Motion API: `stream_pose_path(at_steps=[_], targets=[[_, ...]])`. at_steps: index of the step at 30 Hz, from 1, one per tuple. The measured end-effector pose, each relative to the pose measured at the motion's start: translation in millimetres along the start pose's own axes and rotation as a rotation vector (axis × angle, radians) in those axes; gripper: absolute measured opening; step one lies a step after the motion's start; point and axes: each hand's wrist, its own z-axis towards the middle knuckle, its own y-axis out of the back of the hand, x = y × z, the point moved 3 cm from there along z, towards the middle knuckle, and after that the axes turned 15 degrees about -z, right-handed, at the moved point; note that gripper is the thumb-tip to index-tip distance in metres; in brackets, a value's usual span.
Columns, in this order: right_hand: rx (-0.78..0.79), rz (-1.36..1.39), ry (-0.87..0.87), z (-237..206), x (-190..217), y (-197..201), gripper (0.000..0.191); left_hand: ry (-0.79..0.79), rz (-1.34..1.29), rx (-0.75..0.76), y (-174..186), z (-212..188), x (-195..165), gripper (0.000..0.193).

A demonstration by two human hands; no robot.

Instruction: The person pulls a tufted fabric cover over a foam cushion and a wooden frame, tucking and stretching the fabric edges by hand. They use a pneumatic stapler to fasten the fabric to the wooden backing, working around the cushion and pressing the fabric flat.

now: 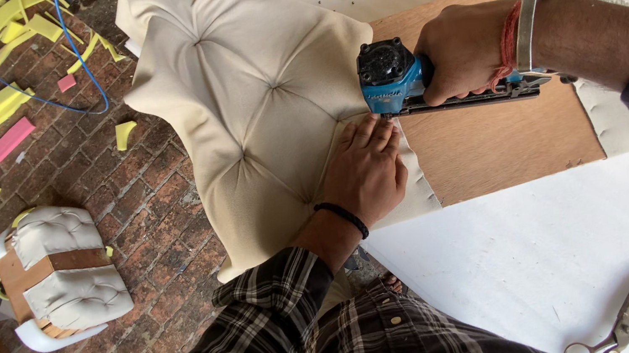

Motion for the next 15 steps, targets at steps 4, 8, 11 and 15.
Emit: stream_pose_path(at_steps=[4, 8, 11, 15], targets=[[0.042, -0.018, -0.032, 5.5, 1.2, 1.7, 0.030, -0.023, 0.017, -0.050, 4.5, -0.7, -1.8, 0.047], [0.053, -0.086, -0.018, 7.2, 3.4, 3.5, 0.031, 0.012, 0.024, -0.033, 8.5, -0.8, -3.4, 0.047], [0.039, -0.060, -0.037, 6.8, 3.1, 5.7, 0.028, -0.012, 0.074, -0.061, 12.2, 0.3, -5.3, 0.045], [0.058, 0.004, -0.030, 6.0, 3.3, 3.5, 0.025, -0.016, 0.065, -0.091, 16.6, -2.0, -7.6, 0.045]])
